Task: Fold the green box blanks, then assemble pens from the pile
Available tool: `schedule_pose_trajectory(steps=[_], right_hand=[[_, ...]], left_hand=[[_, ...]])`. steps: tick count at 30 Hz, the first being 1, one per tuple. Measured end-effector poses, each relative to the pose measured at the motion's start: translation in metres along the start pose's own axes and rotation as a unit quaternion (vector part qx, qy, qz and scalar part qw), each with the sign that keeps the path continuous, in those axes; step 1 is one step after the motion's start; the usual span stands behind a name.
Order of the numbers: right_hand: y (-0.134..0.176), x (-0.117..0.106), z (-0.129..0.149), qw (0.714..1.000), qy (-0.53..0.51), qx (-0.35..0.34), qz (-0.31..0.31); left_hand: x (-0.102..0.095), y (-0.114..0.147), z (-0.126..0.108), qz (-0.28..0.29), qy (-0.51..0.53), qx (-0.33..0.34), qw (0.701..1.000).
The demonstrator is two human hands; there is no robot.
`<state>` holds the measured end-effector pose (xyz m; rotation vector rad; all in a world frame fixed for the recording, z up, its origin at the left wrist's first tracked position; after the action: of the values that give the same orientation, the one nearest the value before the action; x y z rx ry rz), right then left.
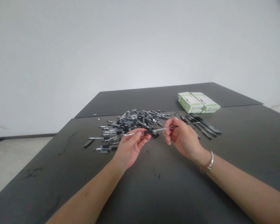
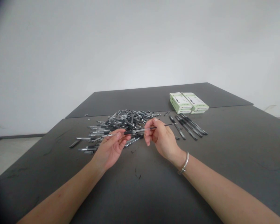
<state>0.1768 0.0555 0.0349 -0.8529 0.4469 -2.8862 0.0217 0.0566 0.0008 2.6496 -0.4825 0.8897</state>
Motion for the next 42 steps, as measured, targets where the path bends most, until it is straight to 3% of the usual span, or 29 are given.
schedule_pose_trajectory(steps=[25,32,38,42], right_hand=[[0.007,0.01,-0.02,0.989,-0.069,0.107,0.069],[0.007,0.009,-0.013,0.995,-0.033,0.063,0.065],[0.013,0.02,-0.019,0.986,0.054,0.039,0.153],[0.01,0.015,-0.019,0.983,0.108,0.015,0.146]], left_hand=[[0.01,0.006,0.004,0.024,-0.046,-0.003,0.999],[0.008,0.006,0.001,0.027,-0.033,0.009,0.999],[0.014,0.008,0.004,0.036,-0.092,0.017,0.995],[0.021,0.01,0.006,0.063,-0.126,0.01,0.99]])
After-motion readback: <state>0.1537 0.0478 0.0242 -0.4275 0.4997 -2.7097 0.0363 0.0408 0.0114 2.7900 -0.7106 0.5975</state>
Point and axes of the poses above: each hand's wrist, its own y-axis away from the middle knuckle, its own x-axis out of the palm, z = x × y, the point moved 9 cm from there along -y, towards the middle knuckle, and after that the axes turned 14 degrees about -x, right-handed, at the moved point
